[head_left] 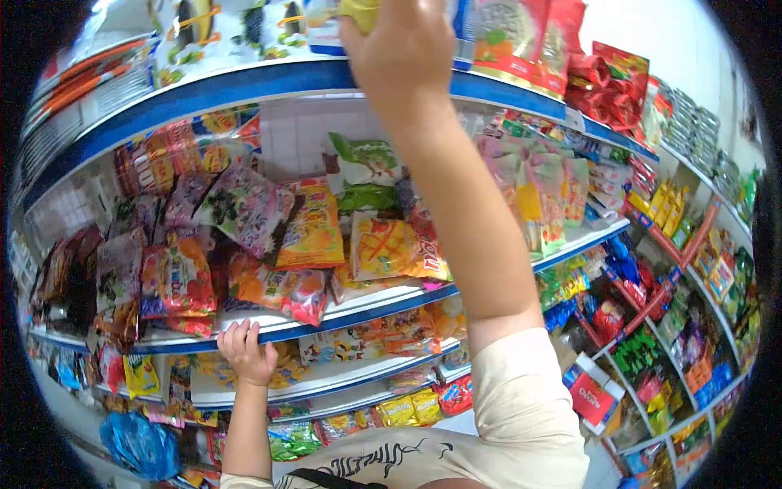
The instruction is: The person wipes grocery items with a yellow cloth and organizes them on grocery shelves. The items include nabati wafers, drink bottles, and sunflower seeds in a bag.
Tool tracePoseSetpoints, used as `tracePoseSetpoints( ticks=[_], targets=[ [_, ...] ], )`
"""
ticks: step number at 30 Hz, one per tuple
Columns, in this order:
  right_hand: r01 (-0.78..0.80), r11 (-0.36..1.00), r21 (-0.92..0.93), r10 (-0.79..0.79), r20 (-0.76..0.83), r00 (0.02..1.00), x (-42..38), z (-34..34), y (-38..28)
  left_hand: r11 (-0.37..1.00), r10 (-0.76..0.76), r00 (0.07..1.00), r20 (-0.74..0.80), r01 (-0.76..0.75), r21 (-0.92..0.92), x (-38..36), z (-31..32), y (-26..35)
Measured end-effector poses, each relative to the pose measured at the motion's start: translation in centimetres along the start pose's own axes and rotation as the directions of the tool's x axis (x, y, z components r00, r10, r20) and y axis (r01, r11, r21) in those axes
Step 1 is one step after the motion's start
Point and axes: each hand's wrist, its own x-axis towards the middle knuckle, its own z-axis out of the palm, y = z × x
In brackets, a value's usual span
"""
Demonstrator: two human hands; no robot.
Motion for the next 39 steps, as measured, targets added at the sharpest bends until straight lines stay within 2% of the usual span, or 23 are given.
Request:
tracePoseSetpoints(
  ticks=[2,6,7,9,13,14,16,17,19,20,21,23,24,25,26,27,28,29,32,33,36,38,39],
  targets=[
    [0.023,0.996,0.088,-0.018,-0.060,0.998,0.0,0.0,0.0,1.000,0.003,1.000,-0.006,-0.003,-0.004,-0.2,0.2,0.0],
    [0.092,0.993,0.074,-0.078,-0.175,0.981,-0.4,-0.5,0.4,1.000,0.025,1.000,-0.001,-0.025,0.008,-0.3,0.2,-0.3],
    [0.049,0.994,0.099,-0.032,-0.171,0.985,-0.6,-1.0,0.1,1.000,0.029,1.000,-0.005,-0.029,0.008,-0.3,0.2,-0.3],
    [0.059,0.993,0.098,-0.035,-0.222,0.974,-0.2,-1.8,0.7,1.000,0.021,1.000,-0.007,-0.021,0.013,-0.6,0.5,-0.3],
    [-0.084,0.954,0.289,0.145,-0.197,0.969,0.2,-5.7,0.6,1.000,0.001,0.999,0.032,-0.001,-0.016,-0.4,0.0,-0.1],
    [-0.189,0.877,0.441,0.271,-0.129,0.954,0.1,-6.9,-0.1,1.000,0.002,0.999,0.039,-0.001,-0.024,-0.1,-0.3,0.0],
    [-0.373,0.616,0.694,0.504,0.016,0.864,-0.1,-9.3,-1.3,0.999,0.007,0.998,0.061,-0.004,-0.045,0.3,-0.9,0.3],
    [-0.437,0.507,0.743,0.522,0.139,0.842,-0.6,-11.0,-2.1,0.998,0.001,0.997,0.078,0.004,-0.069,0.4,-1.2,0.5],
    [-0.401,0.505,0.764,0.535,0.087,0.840,-2.7,-11.7,-0.6,0.992,-0.008,0.997,0.078,0.018,-0.128,0.2,-2.0,0.7],
    [-0.469,0.467,0.750,0.594,0.127,0.794,-3.6,-12.4,-1.0,0.987,-0.009,0.997,0.073,0.021,-0.159,0.1,-2.1,0.7],
    [-0.529,0.428,0.733,0.651,0.156,0.743,-4.4,-13.7,-2.4,0.940,-0.024,0.998,-0.052,0.005,-0.342,-1.4,-1.9,0.5],
    [-0.587,0.383,0.713,0.723,0.165,0.671,-6.5,-15.8,-4.3,0.830,0.134,0.979,-0.155,-0.196,-0.522,-4.0,-2.2,2.1],
    [-0.581,0.328,0.745,0.764,0.153,0.627,-7.2,-16.6,-5.2,0.679,0.194,0.980,-0.041,-0.164,-0.715,-5.6,-3.2,3.5],
    [-0.569,0.267,0.778,0.801,0.148,0.580,-7.8,-17.2,-6.2,0.541,0.252,0.936,0.248,0.076,-0.837,-7.7,-3.3,4.9],
    [-0.548,0.199,0.813,0.835,0.152,0.529,-8.3,-17.9,-7.1,0.515,0.403,0.748,0.527,0.291,-0.806,-9.5,-4.4,6.4],
    [-0.549,0.154,0.821,0.864,0.157,0.478,-8.6,-18.7,-8.1,0.471,0.569,0.458,0.683,0.499,-0.727,-10.7,-4.6,7.4],
    [-0.546,0.103,0.831,0.891,0.167,0.422,-9.0,-19.6,-9.1,0.285,0.736,0.221,0.640,0.756,-0.589,-13.2,-3.6,8.0],
    [-0.539,0.050,0.841,0.915,0.178,0.363,-9.3,-20.3,-9.8,0.158,0.877,0.015,0.479,0.934,-0.319,-15.1,-2.7,8.1],
    [-0.569,0.010,0.823,0.928,0.203,0.311,-10.9,-22.5,-11.0,0.243,0.895,-0.033,0.445,0.872,-0.425,-15.1,-3.1,7.7],
    [-0.612,0.008,0.791,0.944,0.196,0.266,-11.1,-23.2,-11.6,0.224,0.819,-0.017,0.574,0.930,-0.291,-15.0,-4.0,7.8],
    [-0.630,0.018,0.776,0.939,0.203,0.277,-13.5,-25.2,-12.5,0.133,0.781,0.338,0.526,0.733,-0.668,-13.6,-2.8,7.7],
    [-0.669,-0.021,0.743,0.951,0.222,0.216,-15.1,-26.8,-14.3,-0.058,0.634,0.254,0.731,0.957,-0.283,-12.8,-2.4,8.3],
    [-0.712,-0.046,0.700,0.957,0.235,0.168,-16.3,-27.9,-15.6,-0.263,0.614,0.285,0.736,0.953,-0.149,-10.9,-3.1,8.8]
  ],
)
